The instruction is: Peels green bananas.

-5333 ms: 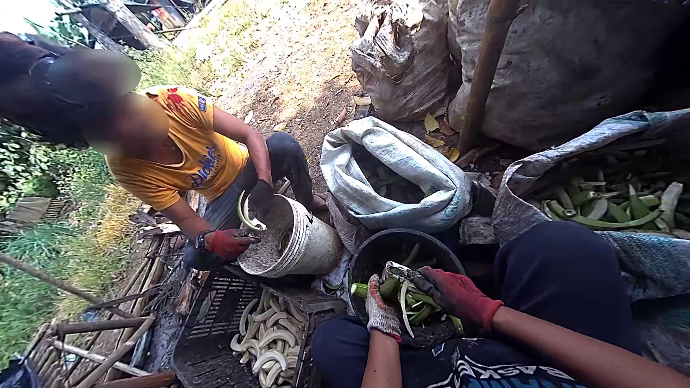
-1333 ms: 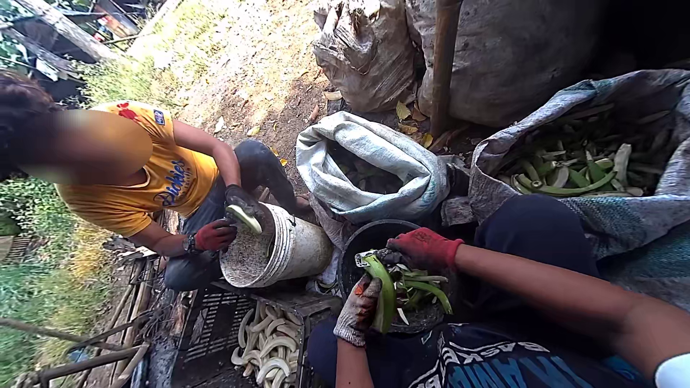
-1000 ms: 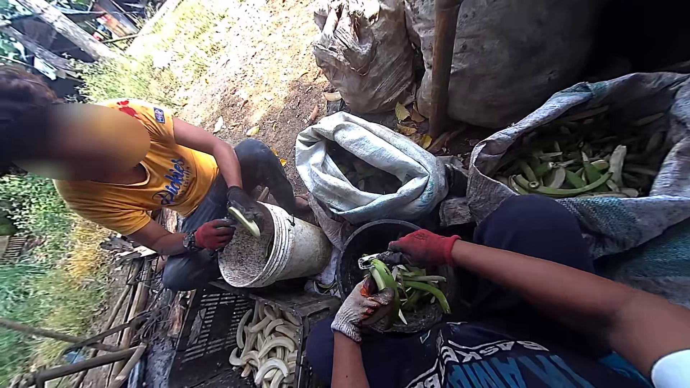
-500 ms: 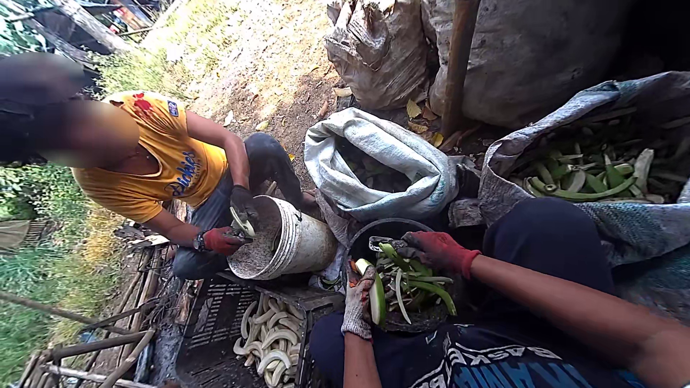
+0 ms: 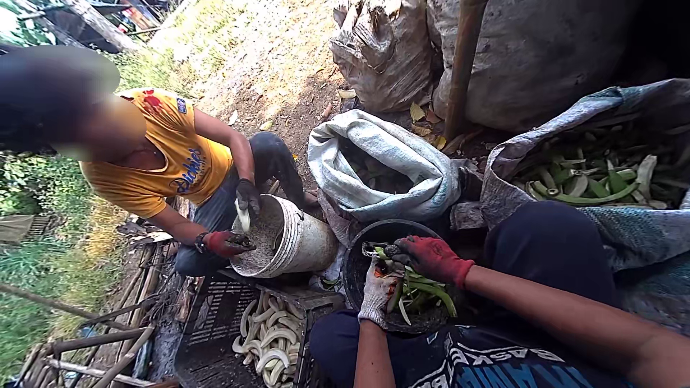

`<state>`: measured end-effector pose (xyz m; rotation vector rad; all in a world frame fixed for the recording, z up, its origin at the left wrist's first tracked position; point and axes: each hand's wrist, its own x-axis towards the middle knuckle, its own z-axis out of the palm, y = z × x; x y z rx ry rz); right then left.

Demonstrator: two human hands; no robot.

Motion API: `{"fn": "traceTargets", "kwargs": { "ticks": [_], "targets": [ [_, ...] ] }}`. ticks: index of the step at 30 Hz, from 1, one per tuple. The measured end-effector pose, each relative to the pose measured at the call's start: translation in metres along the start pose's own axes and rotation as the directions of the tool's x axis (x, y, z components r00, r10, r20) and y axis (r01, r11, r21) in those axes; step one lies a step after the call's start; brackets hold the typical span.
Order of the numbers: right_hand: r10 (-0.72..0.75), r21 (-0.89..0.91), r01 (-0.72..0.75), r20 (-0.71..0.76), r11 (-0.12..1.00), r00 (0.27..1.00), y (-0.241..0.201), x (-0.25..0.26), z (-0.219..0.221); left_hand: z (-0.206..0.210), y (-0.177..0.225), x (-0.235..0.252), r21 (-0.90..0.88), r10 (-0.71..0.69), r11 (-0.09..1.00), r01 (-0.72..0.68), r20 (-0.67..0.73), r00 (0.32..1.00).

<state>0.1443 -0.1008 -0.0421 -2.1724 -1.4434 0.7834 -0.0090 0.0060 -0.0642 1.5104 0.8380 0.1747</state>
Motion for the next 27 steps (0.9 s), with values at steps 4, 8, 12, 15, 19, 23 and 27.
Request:
{"fn": "traceTargets", "kwargs": {
  "ticks": [4, 8, 12, 15, 19, 23, 27],
  "targets": [
    [-0.043, -0.025, 0.045, 0.074, 0.999, 0.996, 0.005, -0.001, -0.004, -0.008, 0.005, 0.004, 0.029, -0.009, 1.0, 0.01, -0.043, 0.999],
    [-0.065, -0.019, 0.067, 0.109, 0.998, 0.992, 0.002, -0.004, -0.001, -0.011, 0.006, 0.003, -0.131, 0.037, 0.991, -0.039, -0.019, 0.999],
    [-0.073, -0.036, 0.079, 0.133, 0.996, 0.988, 0.004, -0.002, 0.004, -0.013, 0.004, 0.004, -0.136, 0.042, 0.99, -0.04, 0.016, 0.999],
    [-0.044, -0.029, 0.047, 0.096, 0.998, 0.994, 0.004, -0.005, 0.006, -0.015, -0.001, 0.005, -0.006, -0.017, 1.0, 0.017, -0.018, 1.0],
    [0.041, -0.08, -0.035, 0.081, 0.996, 0.996, -0.004, 0.0, 0.0, -0.012, -0.01, 0.007, 0.087, -0.056, 0.994, 0.064, -0.089, 0.994],
    [0.098, -0.085, -0.09, 0.103, 0.992, 0.99, -0.006, 0.002, -0.001, -0.013, -0.005, 0.004, 0.255, -0.063, 0.962, 0.099, -0.148, 0.987],
    [0.219, -0.089, -0.208, 0.143, 0.974, 0.965, -0.01, 0.007, 0.008, -0.014, -0.005, 0.006, 0.413, -0.127, 0.893, 0.179, -0.151, 0.98]
  ]
}}
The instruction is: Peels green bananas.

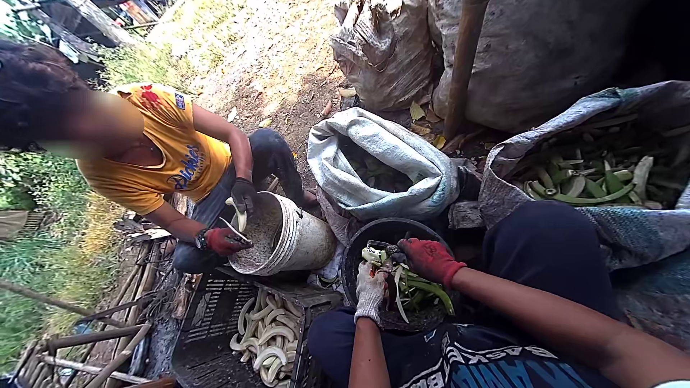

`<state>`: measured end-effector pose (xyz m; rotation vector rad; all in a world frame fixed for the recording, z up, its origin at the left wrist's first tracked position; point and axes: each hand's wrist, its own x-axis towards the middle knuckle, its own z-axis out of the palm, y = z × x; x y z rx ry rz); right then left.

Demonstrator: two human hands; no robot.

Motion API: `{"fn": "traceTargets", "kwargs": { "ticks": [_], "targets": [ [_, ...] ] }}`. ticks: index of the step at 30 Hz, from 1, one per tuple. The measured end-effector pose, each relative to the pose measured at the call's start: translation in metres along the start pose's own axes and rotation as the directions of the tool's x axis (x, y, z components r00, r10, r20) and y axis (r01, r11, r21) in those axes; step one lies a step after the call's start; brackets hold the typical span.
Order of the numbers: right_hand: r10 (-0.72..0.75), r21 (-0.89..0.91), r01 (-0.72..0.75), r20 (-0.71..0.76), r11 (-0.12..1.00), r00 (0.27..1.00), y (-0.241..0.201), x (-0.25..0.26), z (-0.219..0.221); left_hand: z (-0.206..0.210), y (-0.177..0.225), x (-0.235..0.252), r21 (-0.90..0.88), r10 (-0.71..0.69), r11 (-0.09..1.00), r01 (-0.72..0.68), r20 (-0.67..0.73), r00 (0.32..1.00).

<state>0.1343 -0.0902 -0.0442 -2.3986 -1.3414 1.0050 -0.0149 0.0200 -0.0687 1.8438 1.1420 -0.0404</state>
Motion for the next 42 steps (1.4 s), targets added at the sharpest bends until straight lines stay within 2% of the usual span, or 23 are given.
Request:
{"fn": "traceTargets", "kwargs": {
  "ticks": [3, 6, 8, 10, 12, 14, 16, 21, 23, 24, 28, 30, 35, 38, 40, 42],
  "targets": [
    [0.056, 0.003, -0.056, 0.024, 0.998, 0.998, -0.002, 0.005, 0.007, -0.003, -0.003, -0.003, 0.064, -0.003, 0.998, 0.0, 0.034, 0.999],
    [0.197, 0.014, -0.198, 0.057, 0.98, 0.979, 0.008, 0.013, 0.008, -0.004, -0.002, -0.013, 0.085, 0.038, 0.995, -0.047, 0.109, 0.993],
    [0.225, -0.003, -0.225, 0.076, 0.974, 0.971, 0.015, 0.015, 0.003, -0.004, -0.009, -0.017, 0.098, 0.012, 0.995, -0.025, 0.135, 0.991],
    [0.21, 0.024, -0.213, 0.097, 0.977, 0.973, 0.016, 0.01, -0.002, -0.003, -0.024, -0.015, 0.014, 0.001, 1.0, -0.003, 0.125, 0.992],
    [0.145, 0.109, -0.158, 0.118, 0.981, 0.982, 0.022, 0.008, -0.003, -0.002, -0.032, -0.012, -0.25, 0.01, 0.968, 0.017, 0.106, 0.994],
    [0.006, 0.215, -0.029, 0.107, 0.976, 0.994, 0.033, 0.009, 0.006, -0.003, -0.03, -0.015, -0.612, -0.054, 0.786, 0.087, 0.072, 0.996],
    [-0.139, 0.227, 0.119, 0.075, 0.967, 0.987, 0.038, 0.005, 0.014, -0.01, -0.02, -0.018, -0.831, -0.093, 0.541, 0.131, 0.096, 0.991],
    [-0.422, 0.047, 0.42, 0.057, 0.907, 0.905, 0.029, -0.012, 0.02, -0.013, -0.018, -0.007, -0.957, -0.065, 0.232, 0.174, 0.163, 0.985],
    [-0.518, -0.021, 0.518, 0.001, 0.855, 0.855, 0.03, -0.015, 0.021, -0.015, -0.015, -0.003, -0.971, -0.061, 0.074, 0.228, 0.224, 0.973],
    [-0.545, -0.048, 0.544, -0.02, 0.838, 0.838, 0.033, -0.016, 0.019, -0.017, -0.013, -0.001, -0.966, -0.055, 0.035, 0.256, 0.254, 0.966],
    [-0.614, -0.158, 0.598, -0.079, 0.786, 0.785, 0.035, -0.02, 0.015, -0.016, -0.009, -0.001, -0.964, -0.075, 0.027, 0.265, 0.262, 0.962],
    [-0.616, -0.198, 0.594, -0.073, 0.78, 0.784, 0.031, -0.022, 0.012, -0.015, -0.003, -0.002, -0.971, -0.093, 0.07, 0.228, 0.221, 0.971],
    [-0.499, -0.19, 0.487, -0.02, 0.853, 0.866, 0.016, -0.027, 0.004, -0.016, -0.001, -0.004, -0.962, -0.08, 0.152, 0.225, 0.215, 0.973],
    [-0.369, -0.163, 0.37, 0.035, 0.915, 0.929, 0.007, -0.024, -0.007, -0.012, -0.002, -0.006, -0.949, -0.111, 0.239, 0.207, 0.185, 0.976],
    [-0.341, -0.157, 0.349, 0.076, 0.924, 0.937, 0.004, -0.024, -0.012, -0.01, 0.0, -0.011, -0.949, -0.104, 0.248, 0.192, 0.171, 0.98],
    [-0.378, -0.16, 0.385, 0.074, 0.909, 0.923, 0.005, -0.028, -0.012, -0.012, 0.003, -0.013, -0.953, -0.06, 0.237, 0.191, 0.182, 0.982]
  ]
}}
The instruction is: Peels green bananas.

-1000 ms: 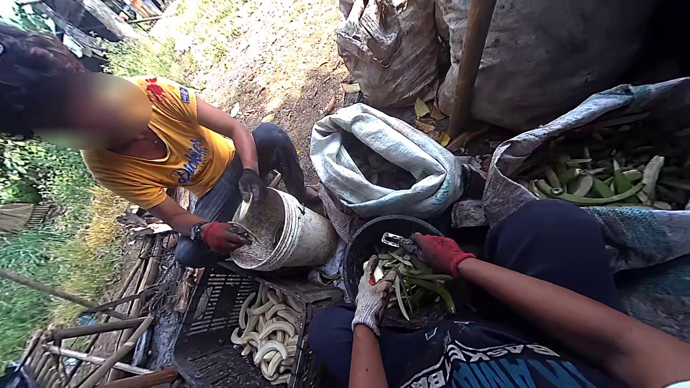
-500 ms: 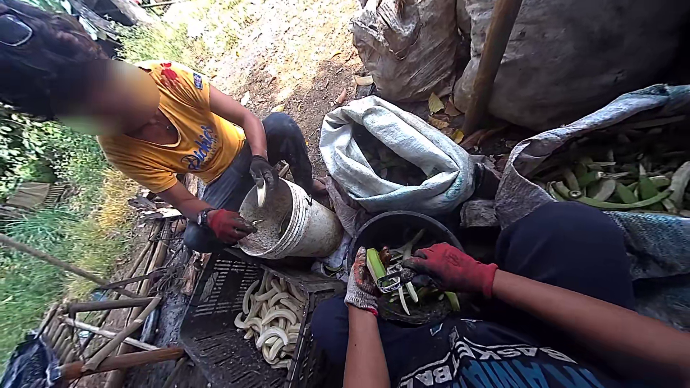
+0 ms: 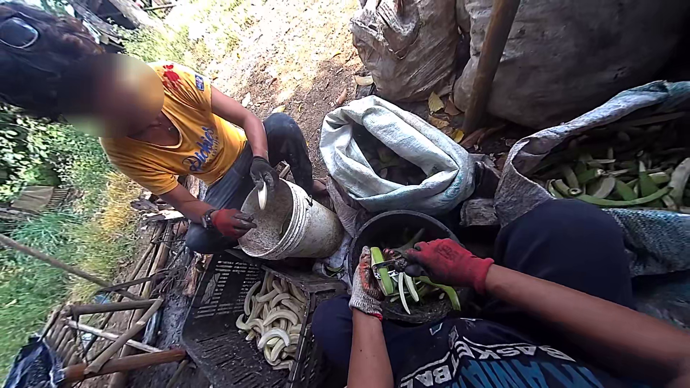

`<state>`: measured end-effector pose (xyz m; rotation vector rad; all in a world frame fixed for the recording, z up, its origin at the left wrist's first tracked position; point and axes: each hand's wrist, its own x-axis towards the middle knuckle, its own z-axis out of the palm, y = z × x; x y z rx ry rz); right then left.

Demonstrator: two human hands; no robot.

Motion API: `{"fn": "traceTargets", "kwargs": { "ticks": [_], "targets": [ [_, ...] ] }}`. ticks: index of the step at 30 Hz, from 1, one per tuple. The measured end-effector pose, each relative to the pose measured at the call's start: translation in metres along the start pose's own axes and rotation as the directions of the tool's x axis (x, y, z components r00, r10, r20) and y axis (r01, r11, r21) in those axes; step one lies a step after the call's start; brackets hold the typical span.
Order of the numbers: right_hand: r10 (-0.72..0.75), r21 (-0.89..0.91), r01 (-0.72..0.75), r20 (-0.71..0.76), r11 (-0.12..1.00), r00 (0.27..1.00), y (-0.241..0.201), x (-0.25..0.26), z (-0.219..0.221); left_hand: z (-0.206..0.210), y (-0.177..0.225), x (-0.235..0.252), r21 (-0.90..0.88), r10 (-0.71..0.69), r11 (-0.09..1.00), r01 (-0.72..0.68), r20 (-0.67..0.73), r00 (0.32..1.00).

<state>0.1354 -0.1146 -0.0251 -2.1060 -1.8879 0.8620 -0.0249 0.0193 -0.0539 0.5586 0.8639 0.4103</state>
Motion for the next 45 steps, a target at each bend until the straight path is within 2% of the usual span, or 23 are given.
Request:
{"fn": "traceTargets", "kwargs": {
  "ticks": [3, 8, 10, 12, 14, 17, 20, 25, 28, 32, 34, 36, 38, 42, 45],
  "targets": [
    [-0.03, -0.009, 0.03, 0.01, 1.0, 1.0, -0.001, -0.004, 0.008, 0.003, -0.001, -0.002, -0.014, -0.02, 1.0, 0.02, 0.022, 1.0],
    [0.079, -0.007, -0.079, 0.023, 0.997, 0.997, -0.004, 0.004, 0.008, -0.003, -0.007, 0.004, -0.034, 0.001, 0.999, -0.001, -0.008, 1.0],
    [0.119, 0.02, -0.119, 0.003, 0.993, 0.993, -0.004, 0.009, 0.005, -0.004, -0.008, 0.003, 0.088, 0.08, 0.993, -0.073, -0.073, 0.994],
    [0.146, 0.034, -0.146, 0.011, 0.989, 0.989, -0.002, 0.014, -0.001, -0.007, -0.01, 0.001, 0.32, 0.181, 0.937, -0.141, -0.097, 0.979],
    [0.159, 0.05, -0.16, 0.005, 0.986, 0.987, -0.001, 0.018, -0.002, -0.005, -0.012, -0.002, 0.431, 0.248, 0.884, -0.182, -0.101, 0.964],
    [0.218, 0.097, -0.217, 0.0, 0.971, 0.976, 0.006, 0.023, -0.005, 0.004, -0.016, -0.001, 0.404, 0.267, 0.887, -0.223, -0.055, 0.962],
    [0.231, 0.151, -0.226, -0.02, 0.962, 0.973, 0.012, 0.029, -0.008, 0.006, -0.013, -0.01, 0.491, 0.325, 0.826, -0.276, -0.015, 0.946],
    [0.129, 0.137, -0.116, -0.092, 0.984, 0.987, 0.004, 0.018, -0.015, -0.005, -0.012, -0.009, 0.286, 0.367, 0.881, -0.377, 0.092, 0.926],
    [0.085, 0.109, -0.076, -0.081, 0.991, 0.993, 0.001, 0.014, -0.007, 0.002, -0.009, -0.009, 0.304, 0.348, 0.895, -0.326, -0.021, 0.937],
    [0.131, 0.102, -0.122, -0.08, 0.987, 0.988, -0.001, 0.013, -0.002, 0.01, -0.01, -0.011, 0.46, 0.365, 0.845, -0.272, -0.124, 0.923],
    [0.198, 0.135, -0.189, -0.062, 0.973, 0.978, -0.004, 0.017, -0.004, 0.017, -0.01, -0.014, 0.52, 0.367, 0.814, -0.258, -0.118, 0.922],
    [0.256, 0.21, -0.244, -0.035, 0.947, 0.966, -0.003, 0.022, -0.008, 0.026, -0.01, -0.017, 0.494, 0.34, 0.834, -0.243, -0.115, 0.933],
    [0.243, 0.267, -0.229, -0.02, 0.936, 0.97, -0.001, 0.022, -0.012, 0.031, -0.008, -0.021, 0.506, 0.341, 0.826, -0.25, -0.094, 0.935],
    [0.216, 0.238, -0.196, -0.062, 0.951, 0.974, -0.005, 0.017, -0.009, 0.028, -0.009, -0.015, 0.541, 0.431, 0.77, -0.339, -0.05, 0.901],
    [0.25, 0.213, -0.234, -0.053, 0.949, 0.967, -0.01, 0.019, -0.01, 0.019, -0.019, -0.005, 0.531, 0.45, 0.77, -0.355, -0.056, 0.891]
  ]
}}
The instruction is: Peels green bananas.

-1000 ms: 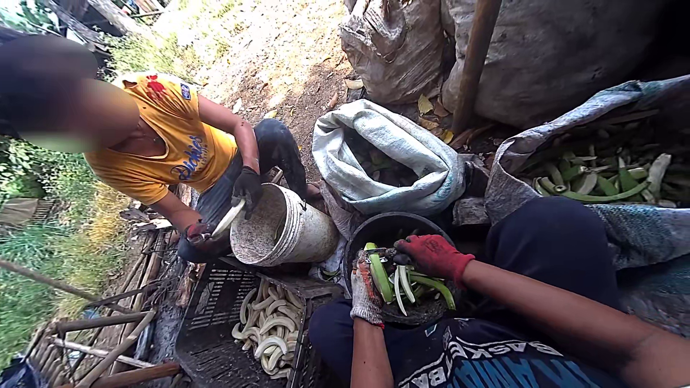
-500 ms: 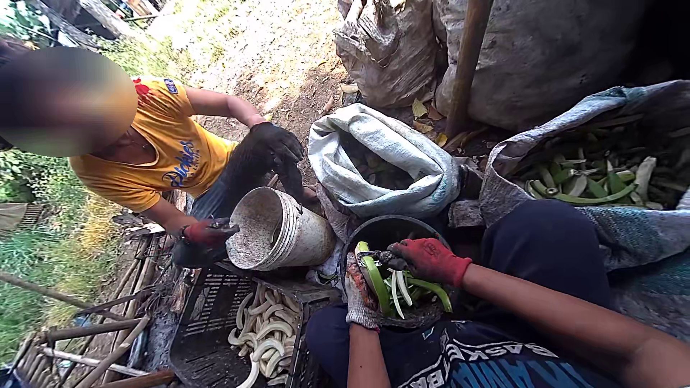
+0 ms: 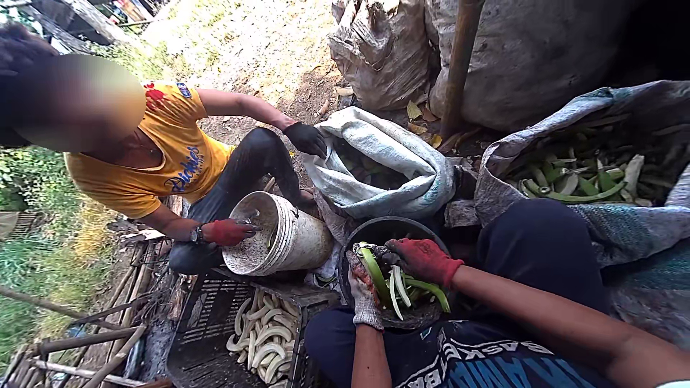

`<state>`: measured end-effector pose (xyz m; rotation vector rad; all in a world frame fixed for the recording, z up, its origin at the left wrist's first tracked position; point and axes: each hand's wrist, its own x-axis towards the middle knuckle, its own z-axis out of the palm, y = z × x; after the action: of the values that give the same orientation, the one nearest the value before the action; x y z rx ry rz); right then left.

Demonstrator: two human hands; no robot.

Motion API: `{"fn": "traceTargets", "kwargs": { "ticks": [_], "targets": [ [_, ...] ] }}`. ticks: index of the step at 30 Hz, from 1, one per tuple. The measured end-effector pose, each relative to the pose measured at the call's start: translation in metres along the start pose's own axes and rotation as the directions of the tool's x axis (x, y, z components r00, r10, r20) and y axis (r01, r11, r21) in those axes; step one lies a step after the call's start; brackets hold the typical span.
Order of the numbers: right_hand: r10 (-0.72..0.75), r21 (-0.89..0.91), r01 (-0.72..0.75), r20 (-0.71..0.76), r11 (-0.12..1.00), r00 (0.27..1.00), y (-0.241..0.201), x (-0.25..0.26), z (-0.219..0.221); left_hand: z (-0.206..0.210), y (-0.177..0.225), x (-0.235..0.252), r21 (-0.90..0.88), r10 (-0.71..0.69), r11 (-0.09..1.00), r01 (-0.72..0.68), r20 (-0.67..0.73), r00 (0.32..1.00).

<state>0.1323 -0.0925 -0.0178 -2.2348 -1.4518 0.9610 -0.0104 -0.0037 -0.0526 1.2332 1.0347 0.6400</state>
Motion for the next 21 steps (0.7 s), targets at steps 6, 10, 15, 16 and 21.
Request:
{"fn": "traceTargets", "kwargs": {
  "ticks": [6, 10, 15, 16, 21],
  "targets": [
    [0.092, 0.104, -0.098, 0.061, 0.99, 0.994, -0.008, 0.012, 0.004, -0.007, -0.008, -0.002, 0.05, 0.048, 0.998, -0.048, -0.013, 0.999],
    [0.058, 0.3, -0.089, 0.111, 0.95, 0.992, 0.002, 0.026, 0.01, -0.006, -0.004, -0.004, 0.043, 0.065, 0.997, -0.065, -0.011, 0.998],
    [0.051, 0.448, -0.127, 0.178, 0.885, 0.983, 0.009, 0.041, 0.017, -0.005, 0.001, -0.002, 0.185, 0.06, 0.981, -0.051, -0.042, 0.997],
    [0.067, 0.447, -0.149, 0.192, 0.882, 0.979, 0.011, 0.044, 0.02, -0.008, -0.003, -0.004, 0.227, 0.112, 0.968, -0.106, -0.015, 0.994],
    [0.129, 0.292, -0.186, 0.206, 0.938, 0.97, 0.026, 0.048, 0.028, -0.015, -0.015, -0.005, 0.075, -0.001, 0.997, -0.003, 0.06, 0.998]
  ]
}}
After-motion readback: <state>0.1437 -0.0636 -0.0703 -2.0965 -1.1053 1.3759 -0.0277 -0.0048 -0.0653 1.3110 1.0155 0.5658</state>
